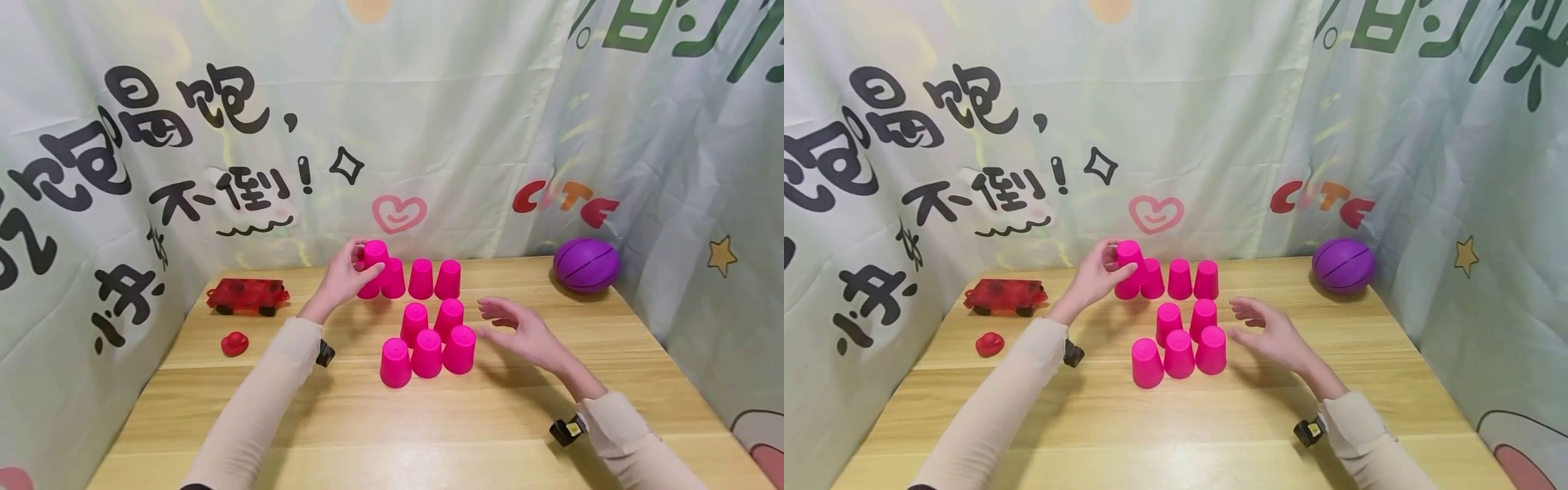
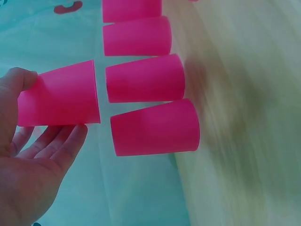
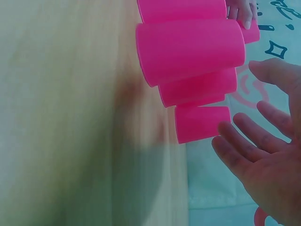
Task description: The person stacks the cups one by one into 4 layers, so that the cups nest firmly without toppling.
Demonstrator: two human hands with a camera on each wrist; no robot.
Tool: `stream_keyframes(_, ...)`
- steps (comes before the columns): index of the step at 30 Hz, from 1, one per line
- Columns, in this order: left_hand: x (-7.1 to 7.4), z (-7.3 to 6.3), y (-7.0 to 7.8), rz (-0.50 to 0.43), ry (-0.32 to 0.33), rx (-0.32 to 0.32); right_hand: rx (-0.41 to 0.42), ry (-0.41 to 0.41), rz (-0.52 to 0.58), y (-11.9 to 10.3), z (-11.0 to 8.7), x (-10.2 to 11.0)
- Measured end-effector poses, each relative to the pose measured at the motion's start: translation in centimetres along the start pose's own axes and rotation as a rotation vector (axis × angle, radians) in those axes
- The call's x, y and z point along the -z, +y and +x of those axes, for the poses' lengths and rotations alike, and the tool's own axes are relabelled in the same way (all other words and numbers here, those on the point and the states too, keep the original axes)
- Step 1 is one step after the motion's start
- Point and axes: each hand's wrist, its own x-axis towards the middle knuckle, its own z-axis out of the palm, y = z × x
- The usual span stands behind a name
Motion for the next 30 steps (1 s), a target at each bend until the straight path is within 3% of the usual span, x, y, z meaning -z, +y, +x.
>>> stream_keyframes(5, -0.2, 0.7, 0.0, -0.009, 0.018, 0.045, 0.015, -0.017, 0.022, 0.2, -1.0, -0.4)
stream_keyframes(10, -0.5, 1.4, -0.1, -0.014, 0.015, 0.047, -0.012, -0.038, 0.038, 0.4, -1.9, -1.0)
stream_keyframes(16, -0.3, 1.9, -0.4, 0.027, 0.049, 0.048, -0.02, -0.09, 0.066, 0.8, -1.8, -2.2)
stream_keyframes(30, -0.6, 3.1, -0.6, 0.044, 0.052, 0.081, -0.014, -0.152, 0.097, 1.0, -1.7, -3.5)
